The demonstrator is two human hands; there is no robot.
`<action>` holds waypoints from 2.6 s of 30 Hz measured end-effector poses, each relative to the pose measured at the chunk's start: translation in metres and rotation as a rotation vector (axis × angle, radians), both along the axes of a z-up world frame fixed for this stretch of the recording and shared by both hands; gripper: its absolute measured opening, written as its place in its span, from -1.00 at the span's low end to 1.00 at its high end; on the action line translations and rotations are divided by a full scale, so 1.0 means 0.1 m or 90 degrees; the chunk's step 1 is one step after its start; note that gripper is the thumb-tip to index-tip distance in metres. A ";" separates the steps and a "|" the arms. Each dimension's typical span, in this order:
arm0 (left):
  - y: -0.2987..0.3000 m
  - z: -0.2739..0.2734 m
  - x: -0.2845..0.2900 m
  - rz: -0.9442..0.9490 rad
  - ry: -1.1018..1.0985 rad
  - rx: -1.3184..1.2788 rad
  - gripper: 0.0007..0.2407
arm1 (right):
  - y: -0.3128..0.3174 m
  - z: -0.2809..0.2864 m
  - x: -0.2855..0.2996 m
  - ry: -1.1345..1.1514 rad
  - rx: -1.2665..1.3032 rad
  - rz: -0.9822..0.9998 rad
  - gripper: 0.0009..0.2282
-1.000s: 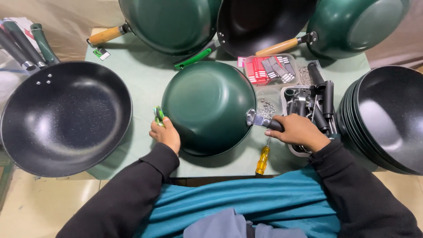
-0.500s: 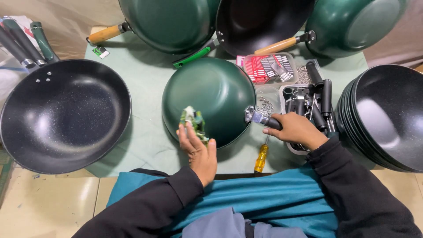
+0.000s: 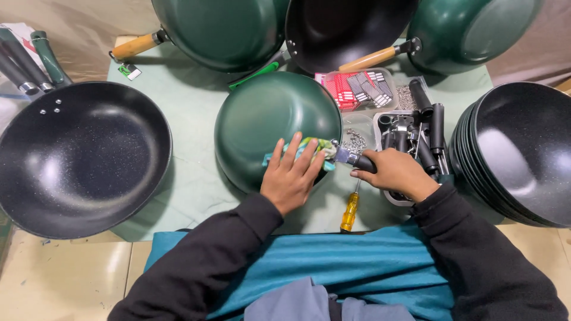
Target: Assembling handles onto woks and pans, including fastening screws with a screwdriver and cleaning the surfaces with a cloth.
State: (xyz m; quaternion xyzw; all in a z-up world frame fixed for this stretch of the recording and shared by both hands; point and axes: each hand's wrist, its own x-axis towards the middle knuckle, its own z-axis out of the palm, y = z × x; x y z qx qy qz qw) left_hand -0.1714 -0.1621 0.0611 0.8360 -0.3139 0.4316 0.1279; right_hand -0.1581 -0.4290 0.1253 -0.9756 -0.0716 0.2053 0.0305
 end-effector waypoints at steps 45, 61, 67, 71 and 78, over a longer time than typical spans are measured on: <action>1.61 -0.53 2.21 0.286 0.848 -0.195 -0.63 | 0.22 0.25 0.01 0.070 -0.018 0.024 -0.62; 1.65 -0.48 0.76 0.419 0.855 -0.509 -0.53 | 0.20 0.22 0.01 0.073 -0.028 0.011 -0.57; 1.37 -0.50 0.26 0.442 0.878 -0.592 -0.37 | 0.17 0.25 -0.03 0.057 -0.031 -0.006 -0.55; 0.94 -0.26 -0.14 0.388 0.776 -0.568 -0.33 | 0.16 0.21 -0.03 0.049 -0.031 -0.014 -0.55; 0.46 -0.11 -0.66 0.162 0.422 -0.182 -0.16 | 0.14 0.18 -0.05 0.047 -0.021 -0.015 -0.55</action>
